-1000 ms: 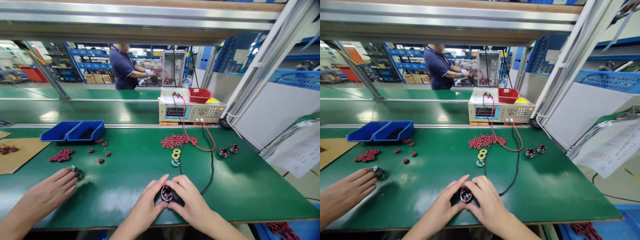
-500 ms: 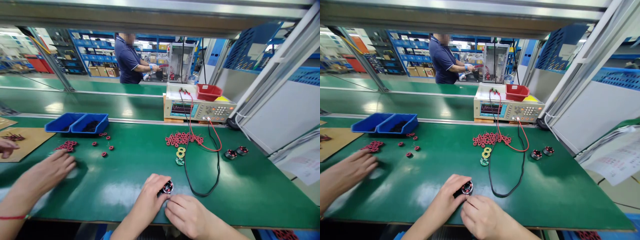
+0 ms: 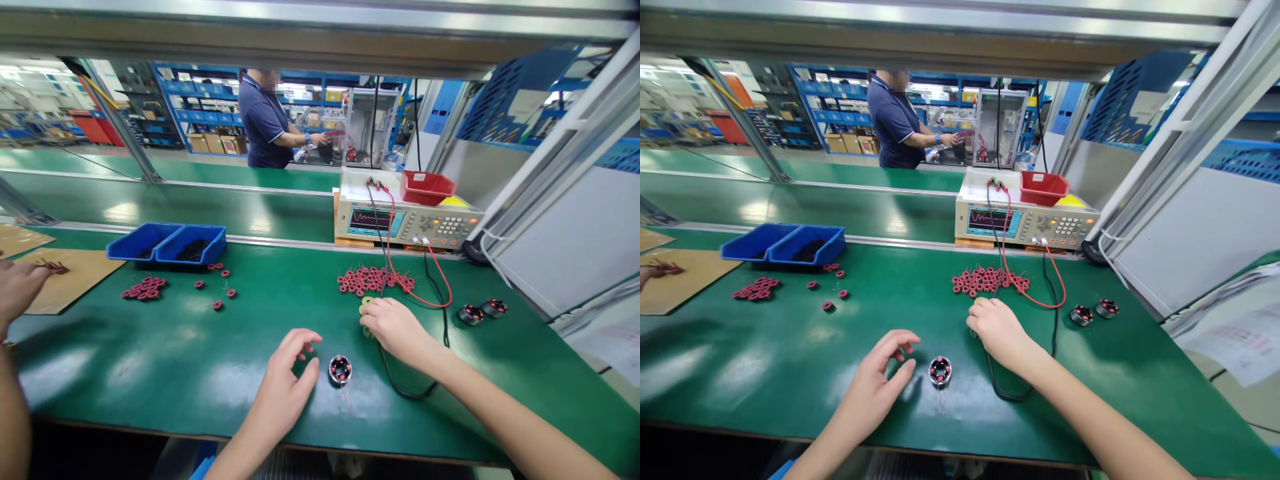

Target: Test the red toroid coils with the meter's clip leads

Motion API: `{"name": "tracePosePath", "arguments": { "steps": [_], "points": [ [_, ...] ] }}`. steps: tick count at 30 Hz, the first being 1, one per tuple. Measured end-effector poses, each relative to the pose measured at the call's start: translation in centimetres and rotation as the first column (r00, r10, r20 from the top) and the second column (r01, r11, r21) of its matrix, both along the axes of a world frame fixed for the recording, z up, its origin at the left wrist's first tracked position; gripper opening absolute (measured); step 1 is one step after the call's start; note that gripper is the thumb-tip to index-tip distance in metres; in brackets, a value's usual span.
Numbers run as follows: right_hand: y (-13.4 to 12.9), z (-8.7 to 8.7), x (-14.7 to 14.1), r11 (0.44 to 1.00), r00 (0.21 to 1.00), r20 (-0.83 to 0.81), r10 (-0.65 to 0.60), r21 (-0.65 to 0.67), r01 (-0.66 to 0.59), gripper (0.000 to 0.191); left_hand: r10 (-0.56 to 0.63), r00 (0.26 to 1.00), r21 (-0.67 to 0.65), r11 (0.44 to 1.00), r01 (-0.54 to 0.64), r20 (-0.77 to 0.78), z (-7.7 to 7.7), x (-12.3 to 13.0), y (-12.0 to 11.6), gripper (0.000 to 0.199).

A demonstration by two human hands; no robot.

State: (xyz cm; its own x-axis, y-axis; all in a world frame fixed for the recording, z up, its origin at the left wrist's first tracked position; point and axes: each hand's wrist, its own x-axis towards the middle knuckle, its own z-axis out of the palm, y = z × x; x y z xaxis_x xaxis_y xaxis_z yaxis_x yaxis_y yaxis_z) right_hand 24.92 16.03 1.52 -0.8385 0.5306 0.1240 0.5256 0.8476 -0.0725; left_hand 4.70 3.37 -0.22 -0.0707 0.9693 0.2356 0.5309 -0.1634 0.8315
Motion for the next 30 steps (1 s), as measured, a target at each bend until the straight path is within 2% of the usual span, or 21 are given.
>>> {"name": "tracePosePath", "arguments": {
  "steps": [2,3,4,6,7,8,9,11,13,16,18,21,23,25,28,30],
  "points": [
    [-0.9,0.2,-0.2,0.986,0.979,-0.179,-0.100,-0.151,0.073,0.011,0.036,0.999,0.030,0.999,-0.036,0.012,0.5,0.4,0.3,0.014],
    [-1.4,0.2,-0.3,0.958,0.944,-0.287,-0.164,-0.274,0.084,0.011,0.034,0.999,0.033,0.999,-0.035,0.012,0.7,0.7,0.5,0.013],
    [-1.9,0.1,-0.6,0.909,0.894,-0.379,-0.238,-0.413,0.067,0.013,0.024,1.000,0.029,0.999,-0.025,0.006,0.8,1.0,0.7,0.014],
    [-2.9,-0.3,-1.2,0.770,0.790,-0.475,-0.389,-0.638,-0.004,0.016,0.003,1.000,0.008,1.000,-0.003,-0.026,0.7,1.6,1.1,0.018],
    [-3.2,-0.6,-1.4,0.721,0.750,-0.488,-0.446,-0.693,-0.022,0.017,0.006,0.999,0.000,1.000,-0.006,-0.049,0.6,1.7,1.3,0.019],
    [-3.5,-0.9,-1.7,0.701,0.724,-0.492,-0.484,-0.713,-0.016,0.016,0.021,0.997,0.000,1.000,-0.021,-0.071,0.5,1.6,1.4,0.020],
    [-3.7,-1.1,-1.8,0.709,0.711,-0.495,-0.500,-0.705,0.007,0.014,0.049,0.995,0.007,0.999,-0.049,-0.089,0.4,1.4,1.6,0.020],
    [-3.7,-1.1,-2.1,0.768,0.726,-0.498,-0.474,-0.638,0.064,0.009,0.125,0.986,0.027,0.992,-0.123,-0.109,0.1,0.5,1.7,0.020],
    [-3.5,-0.5,-2.7,0.827,0.797,-0.457,-0.394,-0.555,0.090,0.007,0.198,0.974,0.043,0.980,-0.195,-0.110,0.0,-0.8,1.6,0.019],
    [-3.2,1.1,-4.5,0.916,0.952,-0.224,-0.210,-0.385,0.112,0.009,0.257,0.960,0.040,0.966,-0.254,-0.110,-0.2,-2.5,1.1,0.017],
    [-3.3,2.1,-6.4,0.950,0.991,-0.059,-0.118,-0.297,0.096,0.010,0.265,0.958,0.039,0.964,-0.262,-0.109,-0.3,-3.1,0.6,0.016],
    [-3.8,2.7,-9.0,0.957,0.997,0.037,-0.068,-0.279,0.075,0.026,0.270,0.958,0.042,0.963,-0.267,-0.100,-0.4,-3.5,0.0,0.016],
    [-4.0,2.5,-9.9,0.955,0.996,0.066,-0.066,-0.285,0.082,0.018,0.270,0.959,0.039,0.963,-0.268,-0.088,-0.5,-3.6,-0.4,0.015],
    [-3.9,2.2,-10.0,0.950,0.995,0.045,-0.085,-0.297,0.094,0.010,0.255,0.964,0.029,0.967,-0.253,-0.077,-0.6,-3.6,-0.5,0.015],
    [-3.0,1.9,-9.0,0.931,0.993,-0.053,-0.102,-0.358,0.076,0.016,0.202,0.977,0.007,0.979,-0.202,-0.068,-0.7,-3.2,-0.3,0.017],
    [-2.3,1.9,-8.2,0.903,0.991,-0.112,-0.075,-0.429,0.020,0.016,0.128,0.989,-0.009,0.992,-0.129,-0.072,-0.5,-2.6,0.2,0.020]
  ]
}}
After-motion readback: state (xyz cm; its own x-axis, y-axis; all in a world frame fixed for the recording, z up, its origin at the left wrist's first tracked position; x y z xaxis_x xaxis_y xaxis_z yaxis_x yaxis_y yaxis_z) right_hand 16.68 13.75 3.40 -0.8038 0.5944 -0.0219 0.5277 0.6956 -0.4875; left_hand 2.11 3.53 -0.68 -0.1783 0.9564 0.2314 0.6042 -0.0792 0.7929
